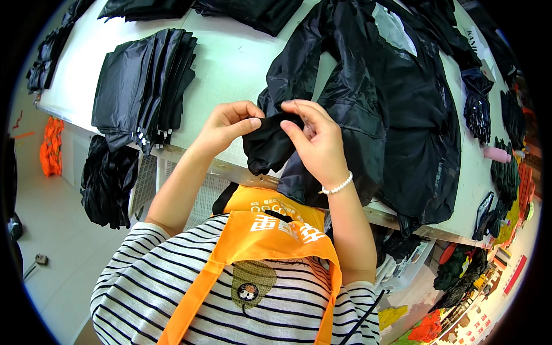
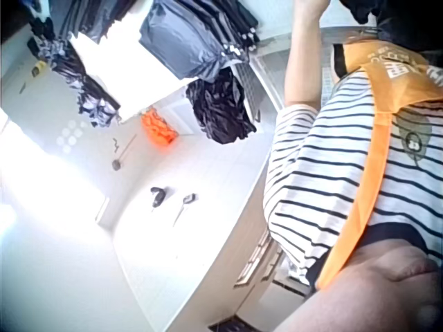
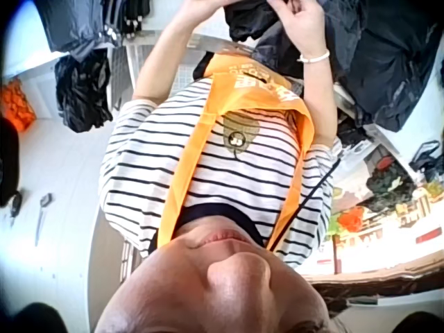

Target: The person lays a black jacket on a table and uses scissors to trim loose threads and excess fabric from the seams and edges. The person then uses a small white object to wipe the surface of the jacket and continues trimming other areas.

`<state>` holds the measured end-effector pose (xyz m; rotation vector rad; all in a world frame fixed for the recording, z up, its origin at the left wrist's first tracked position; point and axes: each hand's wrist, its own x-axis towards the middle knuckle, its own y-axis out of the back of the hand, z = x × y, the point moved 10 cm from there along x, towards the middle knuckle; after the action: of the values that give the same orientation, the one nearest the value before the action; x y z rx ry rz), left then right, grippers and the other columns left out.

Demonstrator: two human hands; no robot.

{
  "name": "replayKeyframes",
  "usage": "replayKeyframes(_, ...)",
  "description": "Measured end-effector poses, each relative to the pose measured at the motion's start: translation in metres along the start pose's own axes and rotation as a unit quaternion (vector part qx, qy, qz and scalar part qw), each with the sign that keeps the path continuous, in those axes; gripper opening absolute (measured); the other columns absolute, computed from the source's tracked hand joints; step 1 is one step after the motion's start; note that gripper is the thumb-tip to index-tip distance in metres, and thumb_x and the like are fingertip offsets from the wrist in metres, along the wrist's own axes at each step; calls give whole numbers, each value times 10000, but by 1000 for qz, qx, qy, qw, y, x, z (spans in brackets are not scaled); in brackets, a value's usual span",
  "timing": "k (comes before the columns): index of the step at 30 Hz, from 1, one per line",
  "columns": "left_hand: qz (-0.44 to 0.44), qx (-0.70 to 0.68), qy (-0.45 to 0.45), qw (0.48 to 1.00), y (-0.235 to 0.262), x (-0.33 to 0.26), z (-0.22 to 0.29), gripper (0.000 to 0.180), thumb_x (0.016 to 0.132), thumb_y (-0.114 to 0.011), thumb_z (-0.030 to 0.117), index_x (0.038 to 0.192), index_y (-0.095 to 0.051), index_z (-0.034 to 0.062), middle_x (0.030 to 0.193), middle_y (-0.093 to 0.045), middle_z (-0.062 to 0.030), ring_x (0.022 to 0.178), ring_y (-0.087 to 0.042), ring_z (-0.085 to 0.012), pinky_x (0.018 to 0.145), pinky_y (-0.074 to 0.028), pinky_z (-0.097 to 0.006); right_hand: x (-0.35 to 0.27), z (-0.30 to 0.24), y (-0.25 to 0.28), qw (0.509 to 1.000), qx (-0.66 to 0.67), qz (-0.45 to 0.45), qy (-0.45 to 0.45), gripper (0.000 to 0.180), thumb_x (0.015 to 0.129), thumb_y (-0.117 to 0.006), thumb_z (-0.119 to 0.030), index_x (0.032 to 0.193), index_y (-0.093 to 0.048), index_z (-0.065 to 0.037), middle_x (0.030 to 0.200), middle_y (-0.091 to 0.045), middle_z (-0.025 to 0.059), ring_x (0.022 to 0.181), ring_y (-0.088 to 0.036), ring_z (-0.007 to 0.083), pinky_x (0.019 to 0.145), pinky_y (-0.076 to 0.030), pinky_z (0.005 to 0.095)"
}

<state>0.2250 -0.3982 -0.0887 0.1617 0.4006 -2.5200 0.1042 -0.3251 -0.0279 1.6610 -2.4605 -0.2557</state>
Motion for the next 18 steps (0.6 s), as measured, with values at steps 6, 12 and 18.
replayKeyframes(6, -60, 60, -49, 995, -6, 21, -9, 345, 859, -513, 285, 1021, -614, -2, 981, -616, -46, 960, -510, -96, 863, -387, -245, -13, 30, 8, 935, 323, -41, -139, 132, 900, -588, -153, 953, -584, -33, 624, -372, -100, 477, -295, -14, 429, -226, 164)
replayKeyframes(12, -116, 30, -15, 993, -8, 23, -40, 184, 813, -525, 136, 927, -587, 5, 899, -598, -25, 887, -521, -101, 847, -400, -256, -23, 51, 71, 988, -89, 78, -104, 107, 830, -638, -58, 931, -647, -23, 635, -466, -91, 532, -294, -17, 468, -244, 166)
replayKeyframes(18, -119, 92, -49, 987, -30, 21, 11, 178, 776, -550, 19, 950, -584, -2, 917, -594, -27, 888, -523, -107, 824, -417, -252, -11, 18, 20, 997, -6, -30, -67, 255, 794, -656, 13, 1040, -596, -21, 921, -594, -39, 569, -332, -23, 499, -287, 133)
